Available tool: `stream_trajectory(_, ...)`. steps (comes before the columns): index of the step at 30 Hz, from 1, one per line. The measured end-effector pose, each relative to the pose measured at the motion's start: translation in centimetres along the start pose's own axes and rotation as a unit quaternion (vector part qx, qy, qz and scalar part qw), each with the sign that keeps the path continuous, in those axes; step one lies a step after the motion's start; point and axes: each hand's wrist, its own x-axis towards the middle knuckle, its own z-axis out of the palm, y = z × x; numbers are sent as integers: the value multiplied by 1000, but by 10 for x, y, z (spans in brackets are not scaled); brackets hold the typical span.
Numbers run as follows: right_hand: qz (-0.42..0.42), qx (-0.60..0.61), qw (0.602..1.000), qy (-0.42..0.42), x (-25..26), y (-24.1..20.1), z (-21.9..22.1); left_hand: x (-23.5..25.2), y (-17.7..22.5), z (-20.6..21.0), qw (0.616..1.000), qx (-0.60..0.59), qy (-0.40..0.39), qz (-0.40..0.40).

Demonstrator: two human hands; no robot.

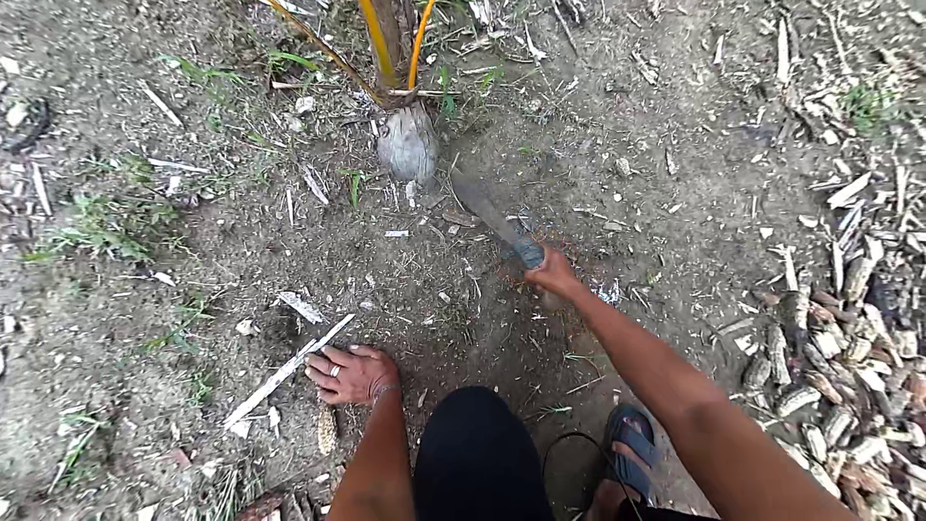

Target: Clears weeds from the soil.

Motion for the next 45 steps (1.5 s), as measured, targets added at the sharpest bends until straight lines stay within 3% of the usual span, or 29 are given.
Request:
stream_trajectory(2,-9,0,999,42,-1,6,-19,-1,-1,0,1000,-2,1,2)
stream_trajectory(4,-1,116,989,95,9,-6,-22,-1,-1,-1,1000,-6,-3,3)
stream_trajectory(7,8,397,902,167,38,-51,3,1,1,-3,1000,-2,3,-4)
stream_trajectory(8,19,436,885,163,44,-65,11,1,1,-2,1000,2,6,-6)
stream_trajectory(9,28,423,895,138,47,-72,18,0,0,-2,1000,6,4,-7)
stream_trajectory(12,16,213,977,6,35,-54,19,-3,1,-1,1000,7,3,-3)
stream_trajectory(15,-8,29,999,-41,11,-21,-25,-2,2,-4,1000,2,6,-5)
stream_trajectory(18,-45,-149,985,-77,-23,-7,-102,-2,3,-9,1000,-1,-2,-7)
stream_trajectory(22,-77,-351,930,-75,-65,-27,-199,-1,3,-8,1000,-11,-9,-7)
stream_trajectory(24,-125,-362,920,-83,-87,-46,-237,-1,3,-8,1000,-14,-5,-4)
stream_trajectory(26,-234,-334,907,-107,-92,-56,-265,0,1,-8,1000,-18,-15,-1)
stream_trajectory(28,-346,-333,870,-115,-87,-73,-267,2,-5,-7,999,-23,-25,23)
stream_trajectory(30,-424,-346,834,-70,-89,-100,-244,2,-16,-9,996,-41,-43,69)
stream_trajectory(34,-469,-377,799,5,-96,-159,-207,-8,-49,-31,974,-74,-139,161)
stream_trajectory(38,-479,-373,794,-15,-105,-208,-189,-65,-67,-71,979,-72,-175,74)
stream_trajectory(42,-497,-403,765,-78,-103,-218,-184,-60,-48,-140,971,-118,-204,-35)
stream_trajectory(45,-494,-432,749,-90,-100,-221,-182,-40,-13,-201,956,-234,-176,-15)
